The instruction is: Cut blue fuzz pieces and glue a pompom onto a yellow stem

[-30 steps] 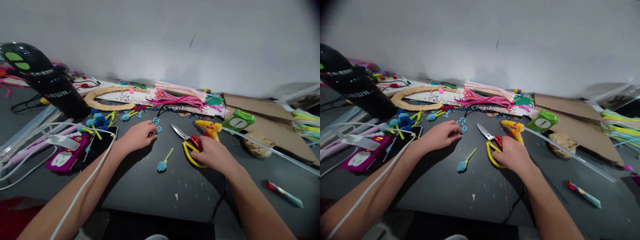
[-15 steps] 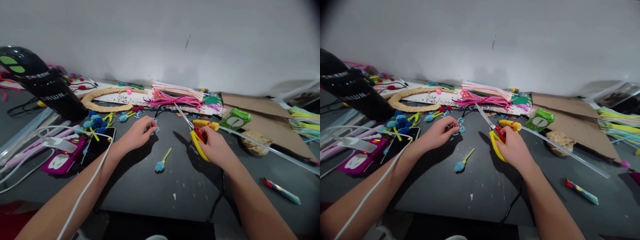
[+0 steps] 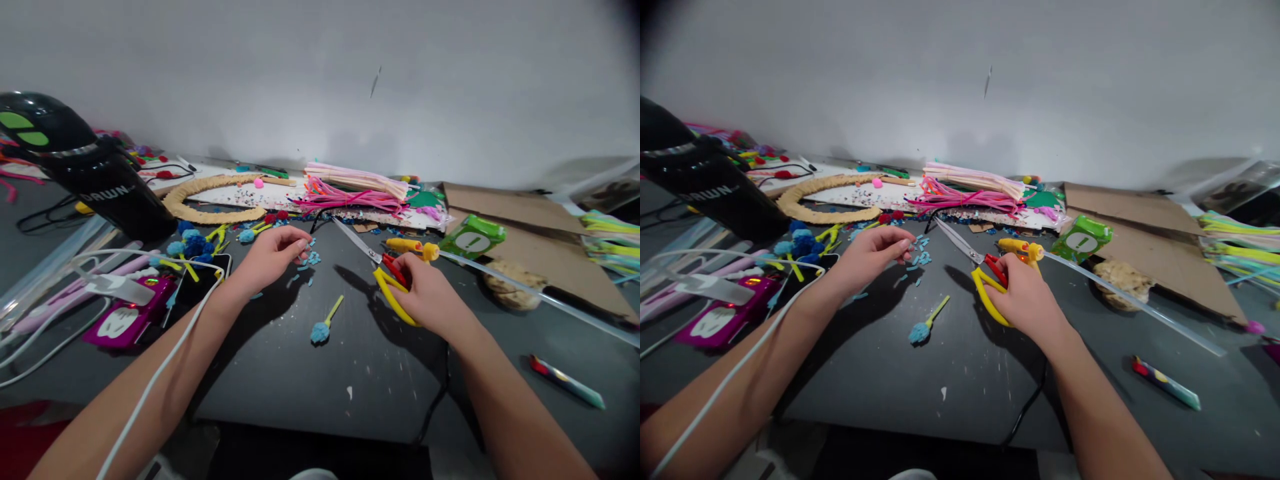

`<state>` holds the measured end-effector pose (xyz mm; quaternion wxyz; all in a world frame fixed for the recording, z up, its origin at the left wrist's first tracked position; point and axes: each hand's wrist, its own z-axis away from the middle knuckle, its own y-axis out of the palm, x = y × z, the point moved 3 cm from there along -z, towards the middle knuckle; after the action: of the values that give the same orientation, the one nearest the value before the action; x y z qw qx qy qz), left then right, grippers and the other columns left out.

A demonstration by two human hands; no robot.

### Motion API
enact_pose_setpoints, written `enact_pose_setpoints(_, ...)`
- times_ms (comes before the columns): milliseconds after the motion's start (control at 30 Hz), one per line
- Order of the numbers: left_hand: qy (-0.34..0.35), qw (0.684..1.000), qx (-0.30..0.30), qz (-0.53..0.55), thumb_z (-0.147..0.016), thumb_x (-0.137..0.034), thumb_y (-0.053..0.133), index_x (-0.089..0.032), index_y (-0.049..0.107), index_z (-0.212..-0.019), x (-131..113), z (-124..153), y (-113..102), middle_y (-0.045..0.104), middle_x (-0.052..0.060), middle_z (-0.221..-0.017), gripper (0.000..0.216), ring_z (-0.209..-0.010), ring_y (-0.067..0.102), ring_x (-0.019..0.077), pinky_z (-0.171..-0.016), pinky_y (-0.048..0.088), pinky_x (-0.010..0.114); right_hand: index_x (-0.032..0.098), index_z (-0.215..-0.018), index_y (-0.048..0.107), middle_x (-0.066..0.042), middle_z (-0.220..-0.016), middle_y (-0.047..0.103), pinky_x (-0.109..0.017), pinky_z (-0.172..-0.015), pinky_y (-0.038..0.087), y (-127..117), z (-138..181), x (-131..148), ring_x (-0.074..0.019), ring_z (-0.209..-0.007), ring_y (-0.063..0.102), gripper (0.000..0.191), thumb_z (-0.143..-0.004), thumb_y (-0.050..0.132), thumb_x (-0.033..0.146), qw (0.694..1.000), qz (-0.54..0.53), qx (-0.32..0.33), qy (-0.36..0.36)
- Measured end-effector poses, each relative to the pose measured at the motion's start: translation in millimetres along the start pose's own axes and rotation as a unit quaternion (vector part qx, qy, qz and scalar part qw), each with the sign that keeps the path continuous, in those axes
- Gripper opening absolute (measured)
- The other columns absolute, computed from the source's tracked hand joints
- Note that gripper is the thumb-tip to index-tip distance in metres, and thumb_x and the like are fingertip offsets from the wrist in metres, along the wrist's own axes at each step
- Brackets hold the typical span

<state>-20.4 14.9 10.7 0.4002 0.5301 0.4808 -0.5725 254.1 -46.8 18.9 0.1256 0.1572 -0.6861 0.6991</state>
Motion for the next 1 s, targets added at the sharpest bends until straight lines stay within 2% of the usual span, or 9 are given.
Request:
enact_pose_setpoints(200, -0.022, 0.994, -0.005, 0.107, -0.07, -0.039, 0.081, -0.012, 0.069, -0.088, 4.6, -0.7, -0.3, 0.069, 0.004, -0.075, 0.035, -0.068, 0.065, 0.0125, -0.071, 0.054, 0.028, 0.023, -0.084, 0.046, -0.001, -0.077, 0.06, -0.029, -0.057, 0.038, -4.0, 3.1, 6.2, -0.0165, -0.062, 0.051, 0.032, -0.076, 0.066, 0.047, 0.999, -0.028, -0.035, -0.017)
enact_pose_setpoints(367, -0.025, 0.991, -0.017, 0.132, -0.074, -0.038, 0.079, -0.012, 0.065, -0.082, 3.4, -1.4, -0.8, 0.062, 0.0, -0.071, 0.031, -0.058, 0.056, 0.0063, -0.058, 0.047, 0.02, 0.023, -0.082, 0.047, 0.0, -0.074, 0.058, -0.028, -0.056, 0.036, -4.9, 2.3, 7.1, -0.0156, -0.061, 0.048, 0.031, -0.074, 0.067, 0.045, 0.999, -0.024, -0.038, -0.021)
enact_pose_setpoints(467, -0.019, 0.994, -0.032, 0.107, -0.079, -0.039, 0.074, -0.013, 0.061, -0.079, 5.3, -2.4, -2.4, 0.059, 0.0, -0.071, 0.029, -0.056, 0.051, 0.0051, -0.054, 0.042, 0.018, 0.023, -0.081, 0.047, 0.0, -0.073, 0.058, -0.028, -0.056, 0.036, -4.4, 1.8, 7.2, -0.0153, -0.061, 0.048, 0.031, -0.074, 0.067, 0.045, 0.999, -0.02, -0.034, -0.026)
enact_pose_setpoints(633, 0.028, 0.998, -0.032, 0.043, -0.084, -0.038, 0.067, -0.015, 0.058, -0.08, 5.7, -3.2, -3.6, 0.055, -0.001, -0.07, 0.026, -0.057, 0.048, 0.0072, -0.054, 0.04, 0.021, 0.022, -0.083, 0.049, 0.001, -0.072, 0.058, -0.028, -0.056, 0.036, -3.6, 2.9, 10.1, -0.0148, -0.06, 0.047, 0.031, -0.073, 0.068, 0.045, 0.998, -0.013, -0.033, -0.048)
enact_pose_setpoints(833, 0.112, 0.985, -0.055, -0.122, -0.093, -0.037, 0.055, -0.016, 0.054, -0.075, -7.1, 3.3, -3.1, 0.051, -0.002, -0.067, 0.028, -0.059, 0.045, 0.0098, -0.055, 0.037, 0.024, 0.022, -0.082, 0.052, 0.004, -0.065, 0.055, -0.026, -0.054, 0.036, -6.2, 6.2, 13.0, -0.0129, -0.057, 0.045, 0.028, -0.07, 0.07, 0.04, 0.996, -0.048, -0.046, -0.064)
enact_pose_setpoints(1000, 0.15, 0.978, -0.052, -0.136, -0.093, -0.035, 0.055, -0.017, 0.058, -0.081, -10.8, 7.6, -1.5, 0.054, -0.001, -0.07, 0.022, -0.061, 0.047, 0.0106, -0.056, 0.038, 0.023, 0.021, -0.08, 0.056, 0.004, -0.062, 0.053, -0.025, -0.053, 0.035, -5.4, 5.4, 14.7, -0.0117, -0.056, 0.043, 0.024, -0.069, 0.071, 0.035, 0.992, -0.084, -0.052, -0.077)
